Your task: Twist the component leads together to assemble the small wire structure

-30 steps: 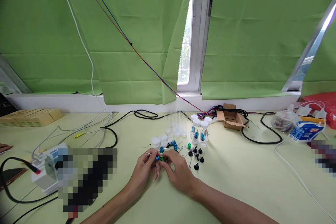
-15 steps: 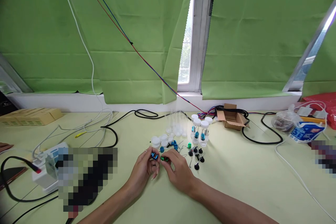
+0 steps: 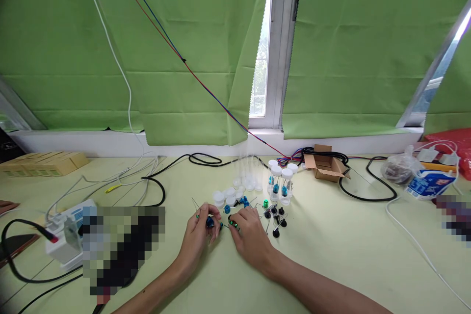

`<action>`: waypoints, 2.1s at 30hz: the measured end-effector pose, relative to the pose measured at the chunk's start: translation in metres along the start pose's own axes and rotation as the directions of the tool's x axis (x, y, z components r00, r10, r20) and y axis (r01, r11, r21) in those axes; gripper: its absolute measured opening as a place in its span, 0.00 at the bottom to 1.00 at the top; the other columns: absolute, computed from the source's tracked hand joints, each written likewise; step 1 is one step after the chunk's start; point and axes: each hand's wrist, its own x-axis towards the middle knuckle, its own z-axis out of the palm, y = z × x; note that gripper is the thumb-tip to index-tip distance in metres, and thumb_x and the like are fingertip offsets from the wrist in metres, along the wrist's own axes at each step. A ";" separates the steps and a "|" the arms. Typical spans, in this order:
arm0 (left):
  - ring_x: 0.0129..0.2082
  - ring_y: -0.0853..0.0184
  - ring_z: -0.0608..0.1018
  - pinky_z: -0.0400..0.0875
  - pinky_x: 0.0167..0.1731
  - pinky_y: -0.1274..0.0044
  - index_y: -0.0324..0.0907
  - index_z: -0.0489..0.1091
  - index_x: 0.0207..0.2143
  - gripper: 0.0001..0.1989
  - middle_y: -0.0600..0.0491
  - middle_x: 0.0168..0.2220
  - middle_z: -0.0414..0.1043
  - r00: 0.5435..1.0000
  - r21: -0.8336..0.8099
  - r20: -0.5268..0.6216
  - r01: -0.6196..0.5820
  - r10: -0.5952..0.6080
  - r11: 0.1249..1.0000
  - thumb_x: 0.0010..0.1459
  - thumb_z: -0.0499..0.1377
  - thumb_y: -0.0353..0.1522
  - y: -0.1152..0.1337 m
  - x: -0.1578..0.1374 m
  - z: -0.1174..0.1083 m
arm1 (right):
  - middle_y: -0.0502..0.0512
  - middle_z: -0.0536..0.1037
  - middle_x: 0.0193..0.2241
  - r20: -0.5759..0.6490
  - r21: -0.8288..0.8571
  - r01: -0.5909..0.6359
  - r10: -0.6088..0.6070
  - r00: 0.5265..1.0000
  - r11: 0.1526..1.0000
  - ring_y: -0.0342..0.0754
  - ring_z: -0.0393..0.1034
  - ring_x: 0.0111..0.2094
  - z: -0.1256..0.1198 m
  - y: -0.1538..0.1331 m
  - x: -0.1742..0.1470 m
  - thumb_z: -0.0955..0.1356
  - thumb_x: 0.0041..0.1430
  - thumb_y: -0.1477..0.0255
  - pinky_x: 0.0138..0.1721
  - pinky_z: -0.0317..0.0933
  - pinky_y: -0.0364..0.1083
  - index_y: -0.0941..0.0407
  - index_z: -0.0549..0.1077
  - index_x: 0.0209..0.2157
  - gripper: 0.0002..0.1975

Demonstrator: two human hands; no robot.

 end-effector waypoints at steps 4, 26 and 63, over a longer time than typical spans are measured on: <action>0.16 0.72 0.67 0.59 0.15 0.81 0.42 0.67 0.30 0.22 0.57 0.19 0.66 1.000 -0.002 -0.007 -0.019 0.019 1.000 0.59 0.52 0.51 0.002 0.002 -0.003 | 0.55 0.74 0.32 0.025 -0.019 0.005 -0.005 1.000 1.000 0.52 0.66 0.37 0.001 0.000 0.000 0.65 0.59 0.80 0.41 0.57 0.52 0.55 0.71 0.37 0.07; 0.13 0.77 0.55 0.46 0.13 0.84 0.41 0.71 0.32 0.20 0.57 0.23 0.66 0.993 -0.027 0.074 0.090 -0.088 0.996 0.57 0.55 0.49 0.012 0.008 -0.008 | 0.55 0.71 0.33 0.015 -0.088 -0.015 0.016 1.000 0.996 0.52 0.66 0.37 0.001 0.001 -0.001 0.66 0.57 0.81 0.41 0.59 0.52 0.55 0.73 0.35 0.08; 0.20 0.70 0.73 0.67 0.20 0.78 0.42 0.65 0.33 0.12 0.57 0.24 0.69 0.993 0.094 0.056 -0.110 0.105 0.990 0.57 0.59 0.41 0.008 0.008 -0.003 | 0.56 0.73 0.51 0.052 -0.309 0.005 0.012 0.999 0.951 0.55 0.60 0.54 0.000 0.016 0.014 0.60 0.67 0.74 0.54 0.49 0.57 0.53 0.69 0.50 0.13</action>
